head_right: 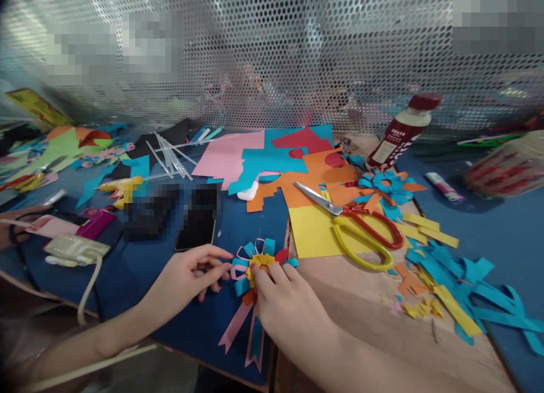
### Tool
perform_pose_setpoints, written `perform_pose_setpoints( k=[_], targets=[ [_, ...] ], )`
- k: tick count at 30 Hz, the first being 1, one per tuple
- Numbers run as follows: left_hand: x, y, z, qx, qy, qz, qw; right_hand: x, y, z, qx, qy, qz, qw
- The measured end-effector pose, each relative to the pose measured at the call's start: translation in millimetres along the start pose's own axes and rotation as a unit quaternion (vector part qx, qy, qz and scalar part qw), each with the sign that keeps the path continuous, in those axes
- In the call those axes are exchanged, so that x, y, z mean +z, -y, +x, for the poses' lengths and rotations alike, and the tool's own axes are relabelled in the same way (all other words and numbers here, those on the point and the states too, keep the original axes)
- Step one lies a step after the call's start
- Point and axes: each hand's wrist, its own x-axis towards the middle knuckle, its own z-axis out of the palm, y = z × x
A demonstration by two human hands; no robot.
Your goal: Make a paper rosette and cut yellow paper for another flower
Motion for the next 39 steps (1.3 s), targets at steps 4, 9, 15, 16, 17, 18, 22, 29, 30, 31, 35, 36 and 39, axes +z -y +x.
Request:
perform_pose_setpoints(
  k=[4, 9, 15, 16, 17, 18, 22, 29, 30, 31, 35, 36, 39],
  targets=[
    [-3, 0, -1, 0.016, 0.001, 0.039, 0.999, 0, 2, 0, 0.006, 0.0, -0.004, 1.0],
    [-9, -6, 0, 0.064, -0.024, 0.123, 0.99, -18, -9, 4, 0.029, 0.022, 0.033, 0.999],
    [-17, -29, 18, 0.141, -0.032, 0.287, 0.947, -40, -40, 2, 0.158, 0.011, 0.176, 0.972],
    [-17, -33, 23, 0.156, -0.039, 0.308, 0.938, -37, -43, 0, 0.172, 0.003, 0.179, 0.969],
    [-18, -37, 28, 0.169, -0.047, 0.325, 0.929, -32, -45, -2, 0.185, -0.007, 0.177, 0.967],
    [-18, -40, 33, 0.181, -0.053, 0.336, 0.923, -26, -46, -4, 0.195, -0.017, 0.173, 0.965],
    [-21, -39, 35, 0.249, -0.065, 0.327, 0.909, 0, -42, -15, 0.206, -0.047, 0.165, 0.963],
    [-22, 12, -22, 0.406, -0.041, 0.399, 0.821, 8, -42, -19, 0.206, 0.0, 0.166, 0.964],
    [-21, 19, -30, 0.416, -0.021, 0.421, 0.806, 8, -44, -19, 0.206, 0.001, 0.168, 0.964],
    [-21, 24, -36, 0.422, -0.005, 0.44, 0.792, 7, -45, -18, 0.205, 0.002, 0.169, 0.964],
    [-20, 35, -46, 0.419, 0.01, 0.478, 0.772, 4, -47, -14, 0.196, 0.003, 0.171, 0.966],
    [-20, 36, -46, 0.419, 0.007, 0.478, 0.772, 4, -47, -14, 0.194, 0.003, 0.17, 0.966],
    [-18, 37, -46, 0.421, -0.001, 0.474, 0.774, 3, -45, -14, 0.185, 0.0, 0.165, 0.969]
  ],
)
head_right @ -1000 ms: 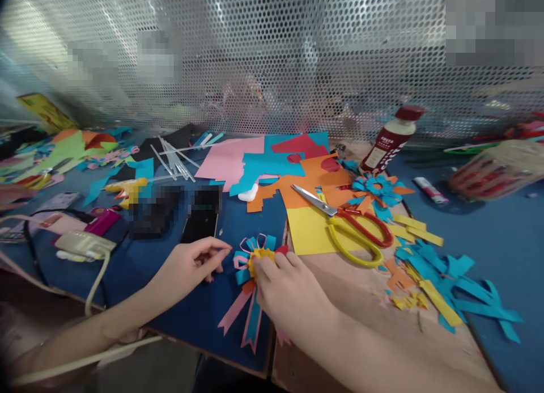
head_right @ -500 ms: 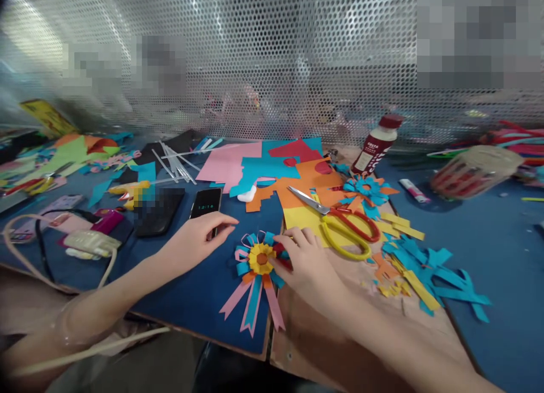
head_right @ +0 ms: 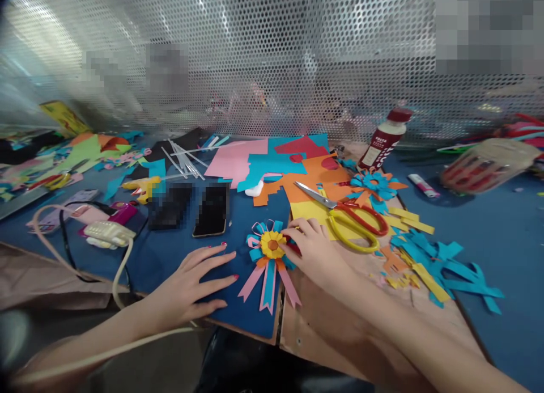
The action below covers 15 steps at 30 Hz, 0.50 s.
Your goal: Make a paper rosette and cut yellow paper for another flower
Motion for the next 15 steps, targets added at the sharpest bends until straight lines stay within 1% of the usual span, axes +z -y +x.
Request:
perform_pose_setpoints(
  k=[9, 15],
  targets=[
    [2.5, 0.3, -4.7, -0.022, -0.023, 0.003, 0.999, 1.5, 0.6, -2.6, -0.006, -0.002, -0.018, 1.0],
    [4.8, -0.9, -4.5, -0.011, -0.008, 0.017, 1.0, 3.4, -0.5, -3.6, -0.014, -0.005, -0.019, 1.0]
  ],
)
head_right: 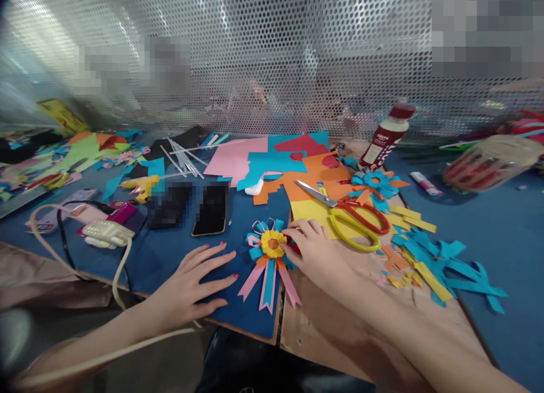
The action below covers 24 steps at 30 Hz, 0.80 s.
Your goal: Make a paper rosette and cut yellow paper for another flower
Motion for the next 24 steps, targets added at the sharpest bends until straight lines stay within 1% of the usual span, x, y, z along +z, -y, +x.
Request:
perform_pose_setpoints(
  k=[5, 7, 10, 14, 18, 21, 24],
  targets=[
    [-2, -7, -9, -0.024, -0.027, 0.008, 0.999, -4, 2, 0, -0.004, 0.017, -0.001, 1.0],
    [-2, -10, -11, -0.028, -0.034, 0.017, 0.999, -4, 2, -1, -0.003, 0.014, -0.003, 1.0],
    [-1, -12, -7, -0.025, -0.02, 0.039, 0.999, 0, 0, -1, -0.003, 0.0, -0.013, 1.0],
    [-1, -12, -1, -0.028, 0.004, 0.054, 0.998, 3, -2, -2, -0.003, 0.001, -0.021, 1.0],
    [-7, -13, -8, -0.038, 0.013, 0.047, 0.998, 2, -2, -2, 0.009, 0.014, -0.019, 1.0],
    [-8, -14, -13, -0.055, 0.002, 0.046, 0.997, 1, -1, -2, 0.007, 0.024, -0.014, 1.0],
    [-6, -16, -7, -0.062, -0.005, 0.056, 0.996, 2, -1, -2, 0.008, 0.023, -0.013, 1.0]
  ],
)
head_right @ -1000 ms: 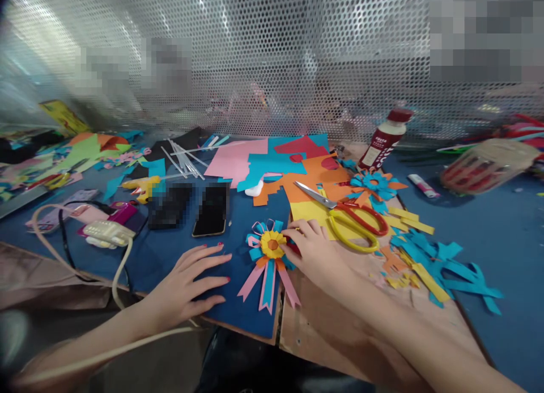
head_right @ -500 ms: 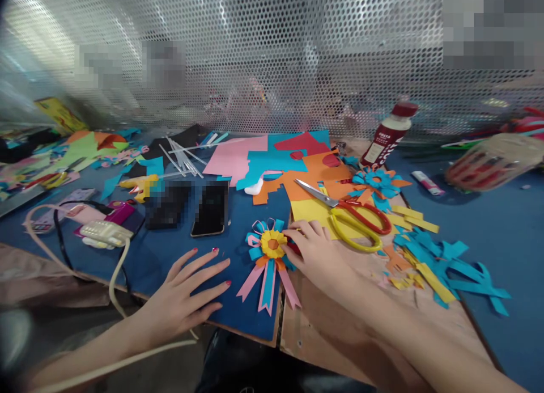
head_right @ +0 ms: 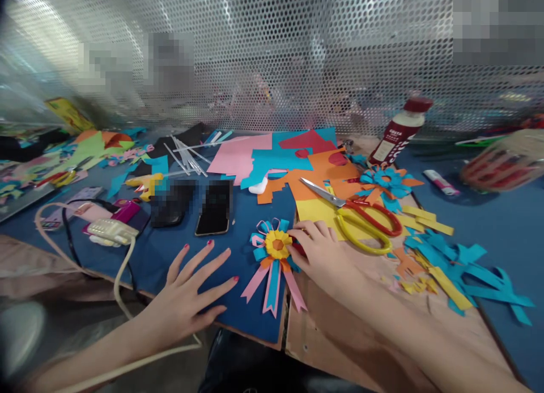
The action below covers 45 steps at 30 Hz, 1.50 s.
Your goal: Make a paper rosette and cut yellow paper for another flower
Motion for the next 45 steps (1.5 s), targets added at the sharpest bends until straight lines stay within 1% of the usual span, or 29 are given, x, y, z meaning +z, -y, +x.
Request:
perform_pose_setpoints(
  k=[2, 4, 6, 8, 9, 11, 13, 14, 15, 17, 19, 21, 23, 25, 27, 29, 31, 32, 34, 36, 38, 40, 43, 45],
  targets=[
    [1, -3, 4, 0.01, 0.005, 0.005, 1.0, 1, -2, 0, -0.001, -0.003, 0.003, 1.0],
    [-1, -4, 3, 0.019, 0.006, 0.003, 1.0, 1, -6, -1, -0.006, -0.014, 0.003, 1.0],
    [-4, -3, -7, 0.013, 0.003, -0.003, 1.0, -1, -8, -1, -0.014, -0.043, -0.003, 0.999],
    [-7, 4, -19, -0.005, 0.004, -0.01, 1.0, -5, -5, 2, -0.028, -0.066, -0.012, 0.997],
    [-7, 9, -24, -0.02, 0.008, -0.012, 1.0, -8, 0, 5, -0.044, -0.069, -0.017, 0.997],
    [-6, 23, -27, -0.048, 0.008, -0.017, 0.999, -12, 16, 13, -0.089, -0.053, -0.025, 0.994],
    [-4, 36, -21, -0.085, -0.012, -0.016, 0.996, -12, 38, 25, -0.142, -0.031, -0.029, 0.989],
    [-2, 40, -16, -0.093, -0.013, -0.012, 0.995, -10, 49, 32, -0.172, -0.02, -0.034, 0.984],
    [-1, 43, -10, -0.088, -0.004, -0.011, 0.996, -7, 60, 39, -0.202, -0.006, -0.042, 0.978],
    [2, 44, -1, -0.048, 0.026, -0.026, 0.998, 1, 77, 54, -0.243, 0.02, -0.063, 0.968],
    [1, 38, -1, 0.002, 0.066, -0.057, 0.996, 10, 87, 70, -0.247, 0.039, -0.073, 0.965],
    [-2, 28, -10, 0.024, 0.097, -0.081, 0.992, 17, 92, 83, -0.231, 0.053, -0.072, 0.969],
    [-10, 19, -26, 0.04, 0.095, -0.099, 0.99, 22, 97, 89, -0.227, 0.073, -0.065, 0.969],
    [-18, 14, -43, 0.061, 0.077, -0.123, 0.988, 26, 105, 86, -0.239, 0.106, -0.055, 0.964],
    [-27, 15, -55, 0.07, 0.032, -0.164, 0.983, 27, 116, 74, -0.259, 0.152, -0.033, 0.953],
    [-32, 21, -58, 0.04, -0.04, -0.177, 0.983, 25, 128, 56, -0.282, 0.194, 0.009, 0.94],
    [-32, 31, -52, -0.016, -0.099, -0.147, 0.984, 20, 139, 38, -0.313, 0.222, 0.068, 0.921],
    [-30, 36, -45, -0.042, -0.105, -0.126, 0.985, 17, 142, 31, -0.322, 0.229, 0.09, 0.914],
    [-22, 47, -28, -0.082, -0.08, -0.074, 0.991, 10, 146, 21, -0.354, 0.235, 0.126, 0.896],
    [-11, 56, -9, -0.106, -0.054, -0.027, 0.993, 4, 146, 18, -0.381, 0.223, 0.152, 0.885],
    [1, 61, 6, -0.1, -0.029, -0.005, 0.995, 0, 141, 22, -0.378, 0.194, 0.163, 0.89],
    [9, 62, 12, -0.089, -0.015, 0.015, 0.996, -3, 132, 30, -0.334, 0.15, 0.146, 0.919],
    [10, 54, 4, -0.057, -0.02, 0.018, 0.998, -5, 112, 49, -0.25, 0.086, 0.092, 0.96],
    [5, 48, -8, -0.028, -0.039, -0.008, 0.999, -4, 97, 62, -0.21, 0.059, 0.064, 0.974]
  ],
)
